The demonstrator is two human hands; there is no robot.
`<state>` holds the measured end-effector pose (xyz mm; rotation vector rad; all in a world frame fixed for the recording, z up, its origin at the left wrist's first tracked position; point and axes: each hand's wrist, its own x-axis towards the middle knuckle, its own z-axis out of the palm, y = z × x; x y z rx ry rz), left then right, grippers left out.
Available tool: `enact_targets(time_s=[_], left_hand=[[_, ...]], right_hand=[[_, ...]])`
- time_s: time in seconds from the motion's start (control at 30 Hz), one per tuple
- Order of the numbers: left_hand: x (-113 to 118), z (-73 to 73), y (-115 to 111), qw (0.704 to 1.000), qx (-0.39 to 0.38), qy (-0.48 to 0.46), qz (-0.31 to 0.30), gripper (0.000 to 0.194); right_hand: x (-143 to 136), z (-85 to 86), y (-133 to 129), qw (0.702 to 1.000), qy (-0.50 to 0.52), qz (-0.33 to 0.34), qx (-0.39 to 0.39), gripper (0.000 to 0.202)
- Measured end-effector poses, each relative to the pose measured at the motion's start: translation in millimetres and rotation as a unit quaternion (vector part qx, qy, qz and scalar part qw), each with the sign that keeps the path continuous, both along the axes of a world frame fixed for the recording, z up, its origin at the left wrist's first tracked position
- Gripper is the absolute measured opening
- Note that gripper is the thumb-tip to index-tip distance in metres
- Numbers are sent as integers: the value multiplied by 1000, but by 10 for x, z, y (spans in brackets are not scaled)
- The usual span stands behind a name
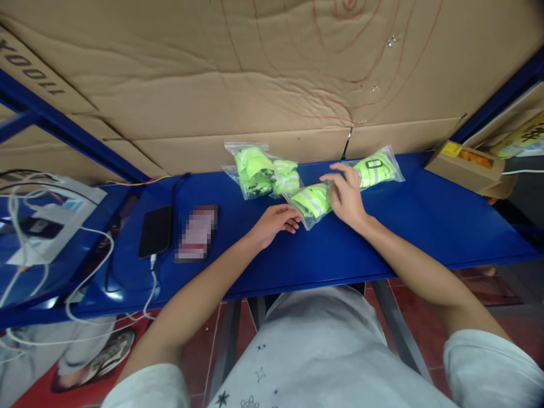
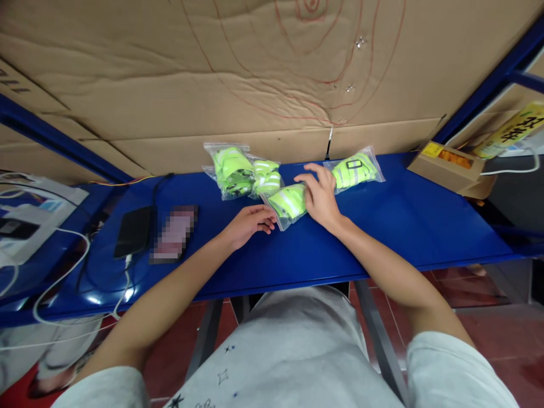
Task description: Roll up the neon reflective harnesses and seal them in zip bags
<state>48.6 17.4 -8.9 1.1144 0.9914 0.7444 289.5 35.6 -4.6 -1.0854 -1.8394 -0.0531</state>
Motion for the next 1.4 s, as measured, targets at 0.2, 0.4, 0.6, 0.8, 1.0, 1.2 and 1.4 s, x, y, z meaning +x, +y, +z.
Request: enact_targets(time_s=[0.2,0.4,0.6,0.8,1.0,1.2,1.4], left_hand=[[20,74,-58,998,44,-47,-19,34],[20,97,-78,995,83,-54,-29,43],[55,-10,-37,998,53,-23,9,44],[10,-9,-12,997,61,27,-30,50],[20,30,-18,993,113,4,-20,27],[67,32,-143,975,217,2,52,21],[17,-17,-162,913,398,42,76,35]], right_hand=[[-243,177,-324,957,-58,190,-211,28],[-305,101,-295,903,62,232,-356,36],[-271,19,-229,890,88,238,-378,28],[-283,48,-250,883,104,259,-378,29],[-187,95,-161,924,159,175,-300,14],[-85,159,-45,962,210,30,-172,11],[-168,254,-137,907,308,135,-253,23]])
